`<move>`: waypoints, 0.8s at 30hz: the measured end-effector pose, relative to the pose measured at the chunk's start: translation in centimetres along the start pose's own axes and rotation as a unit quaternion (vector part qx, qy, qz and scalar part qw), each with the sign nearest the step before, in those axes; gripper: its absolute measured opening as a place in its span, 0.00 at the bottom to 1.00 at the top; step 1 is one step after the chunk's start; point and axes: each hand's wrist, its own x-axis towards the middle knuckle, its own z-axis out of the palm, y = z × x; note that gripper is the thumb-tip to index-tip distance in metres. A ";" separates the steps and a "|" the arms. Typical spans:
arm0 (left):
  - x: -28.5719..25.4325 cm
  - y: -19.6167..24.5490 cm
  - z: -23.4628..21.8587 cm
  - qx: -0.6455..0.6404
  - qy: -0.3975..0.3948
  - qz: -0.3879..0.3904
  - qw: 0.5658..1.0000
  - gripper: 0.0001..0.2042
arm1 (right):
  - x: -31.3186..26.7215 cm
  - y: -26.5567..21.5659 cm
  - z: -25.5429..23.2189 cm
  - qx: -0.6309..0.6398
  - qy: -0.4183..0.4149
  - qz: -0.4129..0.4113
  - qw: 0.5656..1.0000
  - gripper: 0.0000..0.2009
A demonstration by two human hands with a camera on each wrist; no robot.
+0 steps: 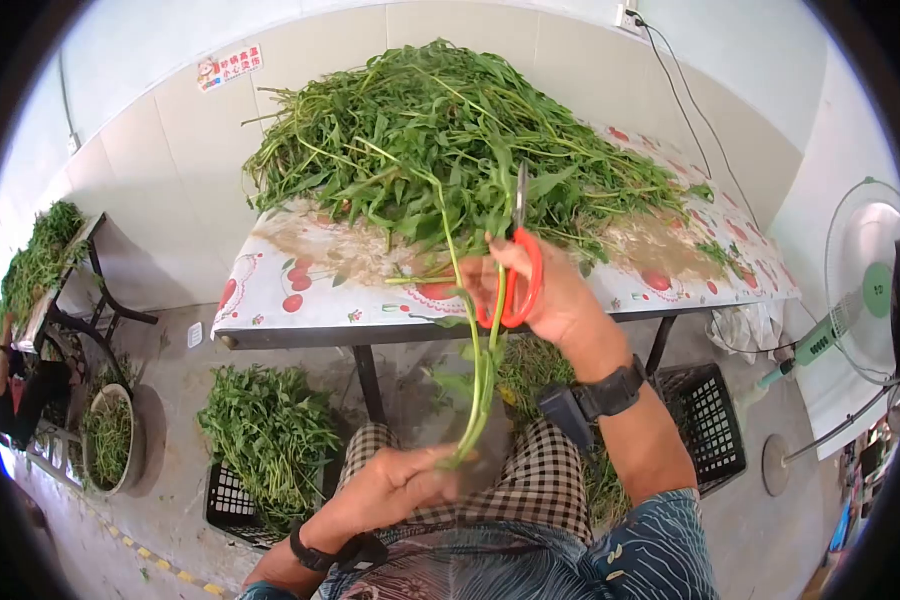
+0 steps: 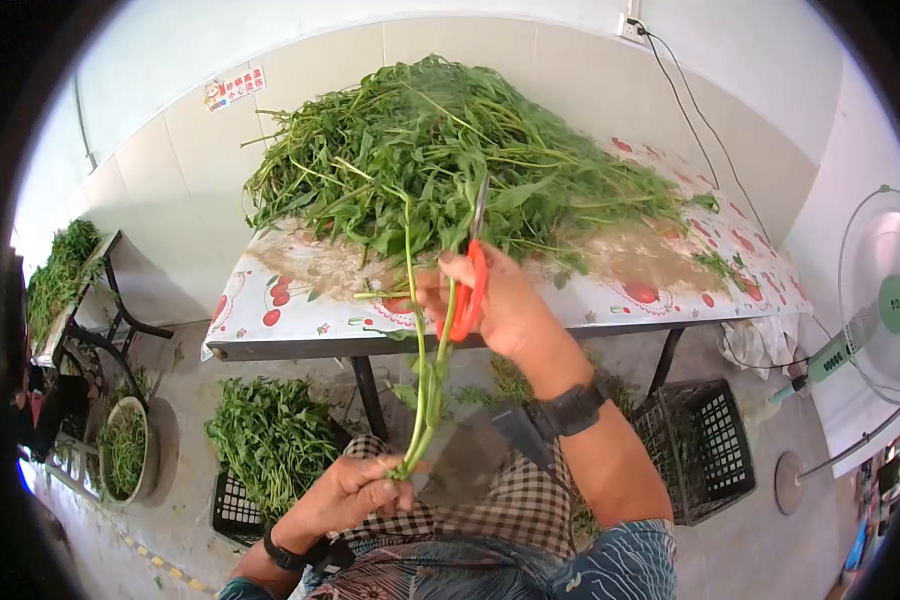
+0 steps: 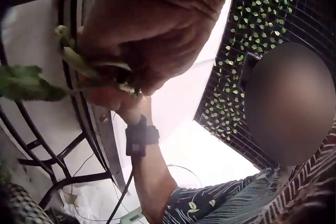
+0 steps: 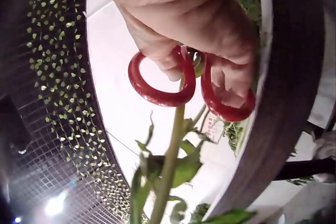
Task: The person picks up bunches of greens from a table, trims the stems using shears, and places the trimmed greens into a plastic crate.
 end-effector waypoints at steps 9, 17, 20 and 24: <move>-2.0 0.5 -0.1 0.021 -0.035 0.017 0.999 0.17 | 1.8 0.9 2.9 0.058 -0.042 0.029 0.997 0.12; -5.7 -0.5 -1.0 -0.132 0.065 -0.054 0.988 0.17 | 1.9 -6.6 2.5 0.036 -0.004 -0.235 0.971 0.13; -4.8 0.0 -1.0 -0.173 0.088 -0.049 0.980 0.17 | 0.2 -8.3 2.4 -0.025 0.007 -0.286 0.958 0.13; -1.9 -1.6 -1.3 -0.094 0.105 0.018 0.990 0.18 | -0.6 -10.8 -0.3 -0.078 0.025 -0.366 0.927 0.13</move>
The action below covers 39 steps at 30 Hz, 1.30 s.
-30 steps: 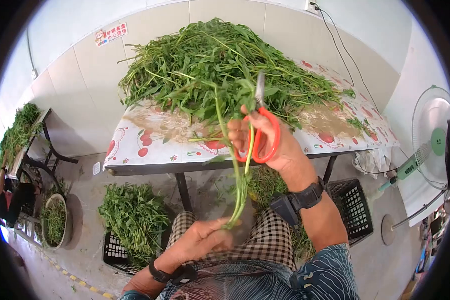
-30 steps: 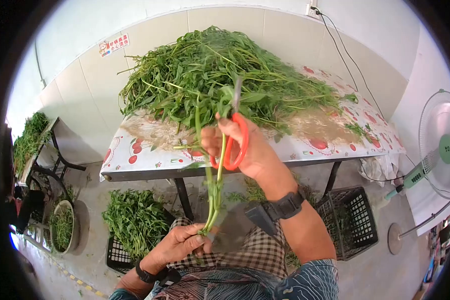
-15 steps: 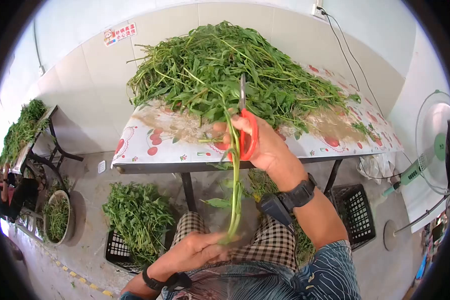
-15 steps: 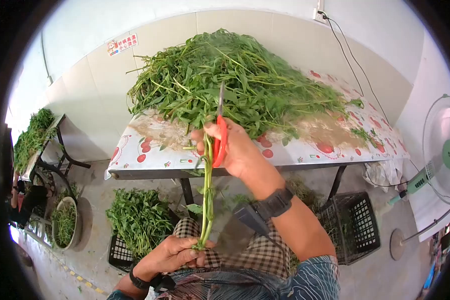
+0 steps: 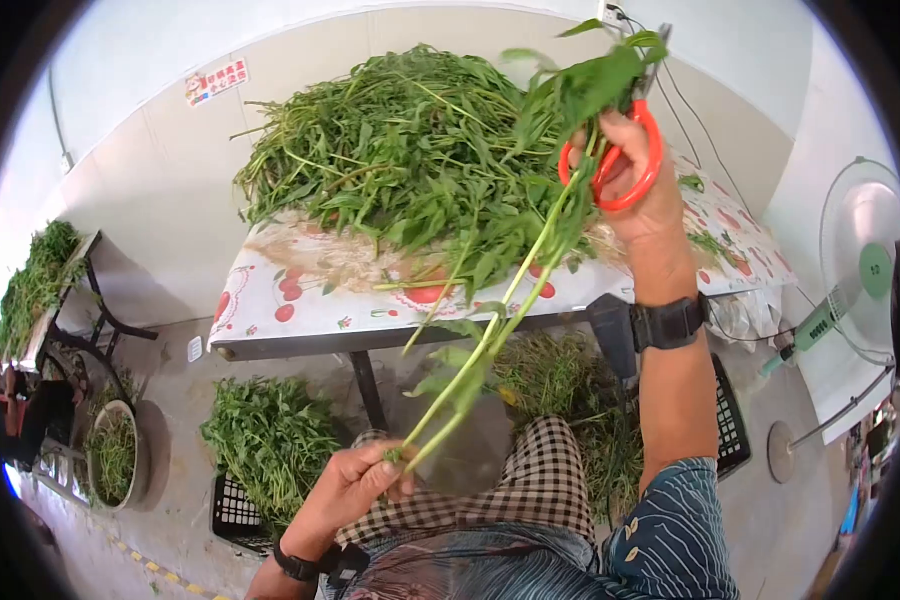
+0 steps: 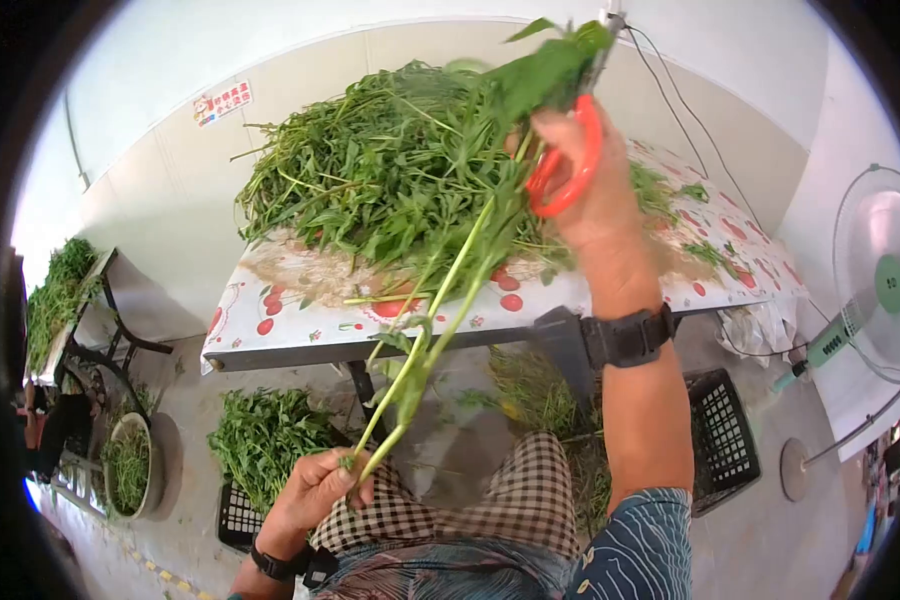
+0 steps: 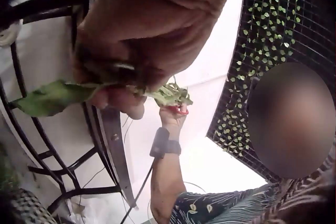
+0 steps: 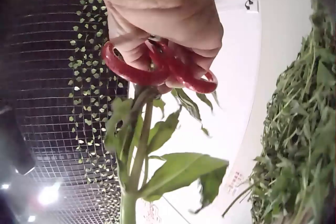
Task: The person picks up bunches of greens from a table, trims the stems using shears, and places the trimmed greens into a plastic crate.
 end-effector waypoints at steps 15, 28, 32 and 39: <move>6.0 -3.2 0.9 -0.015 0.022 -0.059 0.998 0.12 | -1.5 0.4 -18.2 -0.260 0.173 0.275 0.909 0.26; 6.1 -3.1 1.7 0.003 -0.102 -0.058 0.993 0.12 | -18.2 -2.8 -10.5 -0.093 0.029 0.240 0.966 0.27; 6.2 -3.5 1.5 -0.046 -0.073 -0.045 0.995 0.11 | -23.5 0.6 -11.6 -0.023 -0.009 0.339 0.941 0.32; 5.9 -3.5 1.9 -0.051 -0.089 -0.061 0.993 0.11 | -24.2 2.5 -8.4 -0.130 -0.066 0.387 0.910 0.44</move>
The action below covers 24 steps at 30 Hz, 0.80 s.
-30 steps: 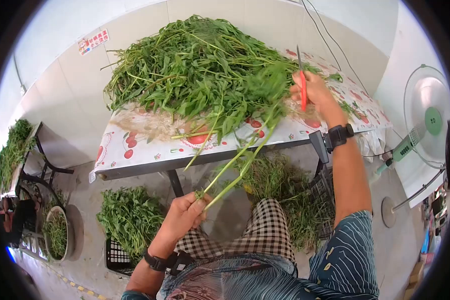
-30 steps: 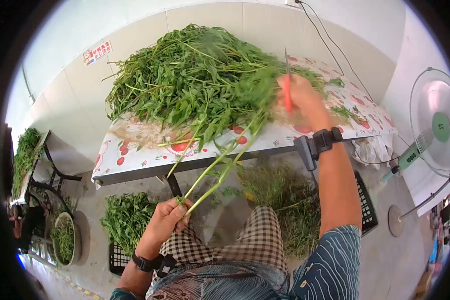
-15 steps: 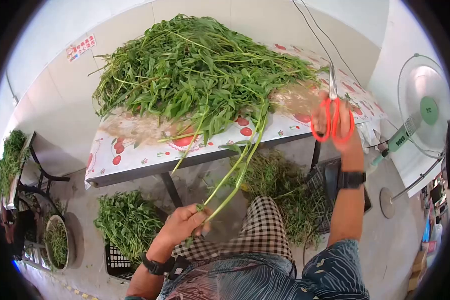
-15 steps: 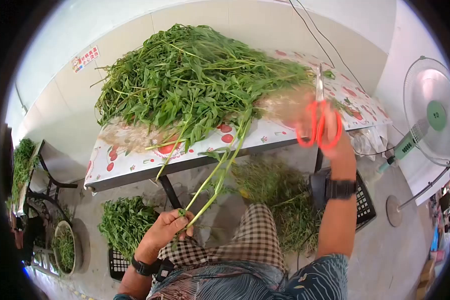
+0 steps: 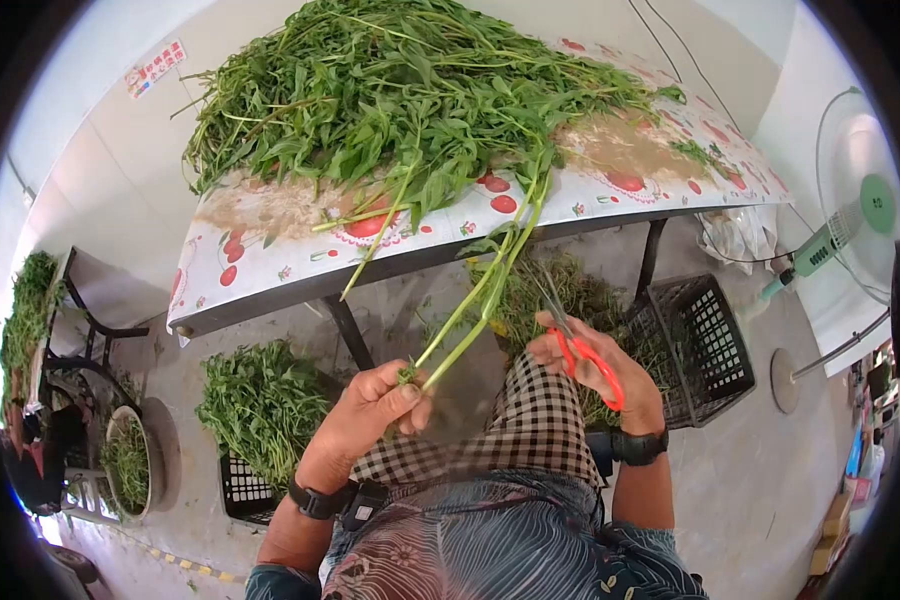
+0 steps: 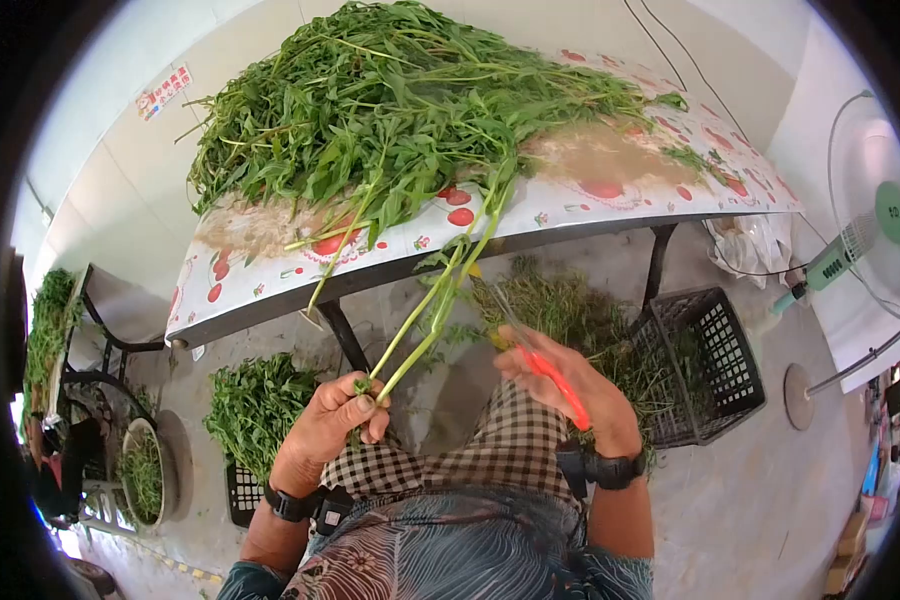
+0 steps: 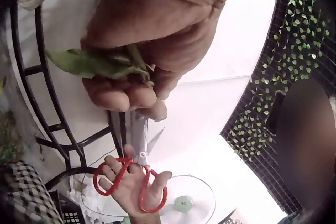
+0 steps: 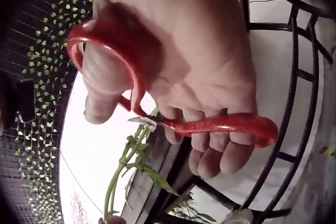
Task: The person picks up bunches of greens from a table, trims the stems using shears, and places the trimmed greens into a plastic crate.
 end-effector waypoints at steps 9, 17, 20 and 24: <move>-1.0 0.3 0.3 0.004 -0.051 -0.032 0.998 0.11 | 2.8 -0.3 0.9 0.001 -0.039 -0.049 0.998 0.35; -1.8 0.6 -0.1 -0.042 -0.065 -0.056 0.995 0.11 | 3.1 1.3 0.0 0.035 -0.005 -0.017 0.999 0.35; -1.7 0.0 -0.2 -0.061 -0.074 -0.060 0.994 0.11 | 3.1 0.6 0.2 0.034 -0.016 -0.016 0.999 0.35; -1.6 -0.5 -0.1 -0.054 -0.073 -0.064 0.994 0.11 | 3.8 -0.2 0.6 0.028 -0.041 -0.007 0.999 0.34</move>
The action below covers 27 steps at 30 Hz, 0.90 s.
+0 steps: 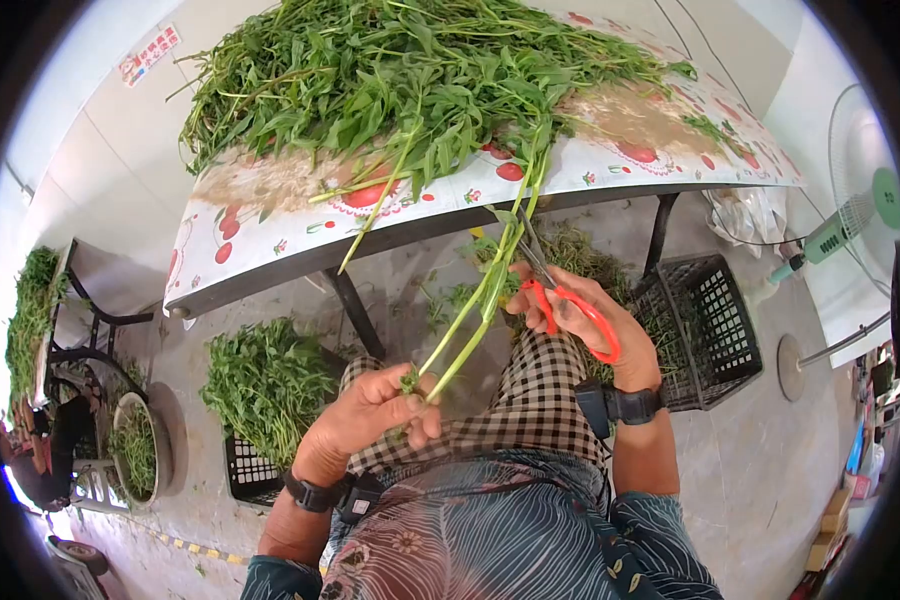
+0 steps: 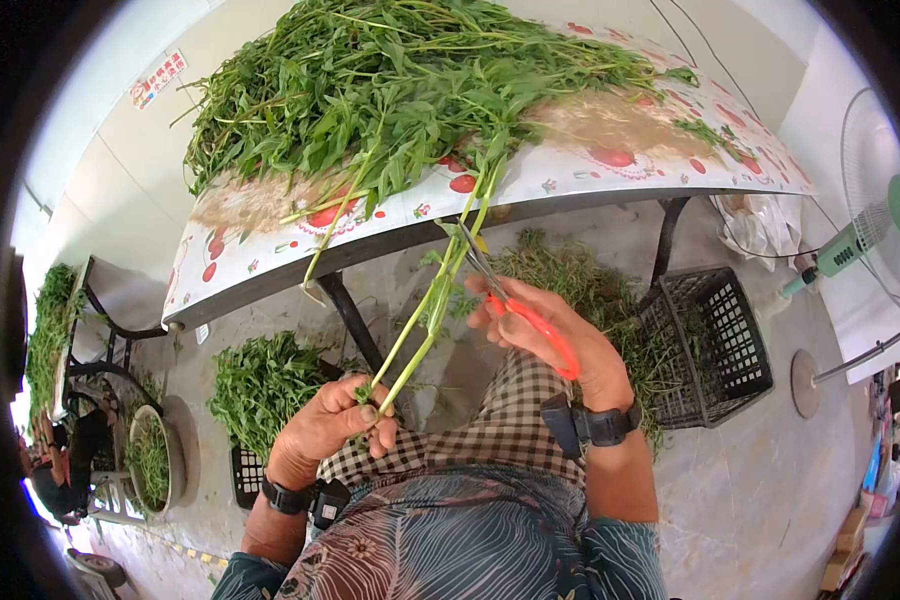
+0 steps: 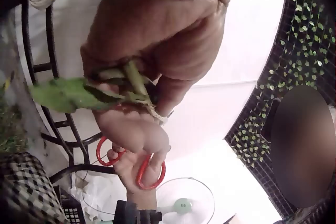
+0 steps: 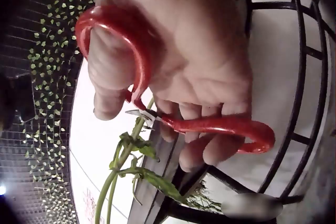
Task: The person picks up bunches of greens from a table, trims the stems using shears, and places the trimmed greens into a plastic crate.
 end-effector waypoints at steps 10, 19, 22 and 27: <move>0.1 -0.1 -0.2 0.011 -0.009 0.008 1.000 0.11 | 0.5 0.2 0.3 -0.072 0.006 -0.038 0.997 0.33; 0.3 -0.1 0.0 0.023 -0.005 0.012 1.000 0.10 | 1.0 0.6 0.2 -0.070 -0.025 -0.060 0.995 0.33; 0.3 -0.1 -0.1 0.024 -0.001 0.000 1.000 0.10 | 1.1 0.6 0.4 -0.052 -0.028 -0.062 0.996 0.33; 0.4 -0.4 -0.1 0.031 -0.001 0.003 1.000 0.11 | 1.2 1.1 0.3 -0.038 -0.025 -0.068 0.997 0.31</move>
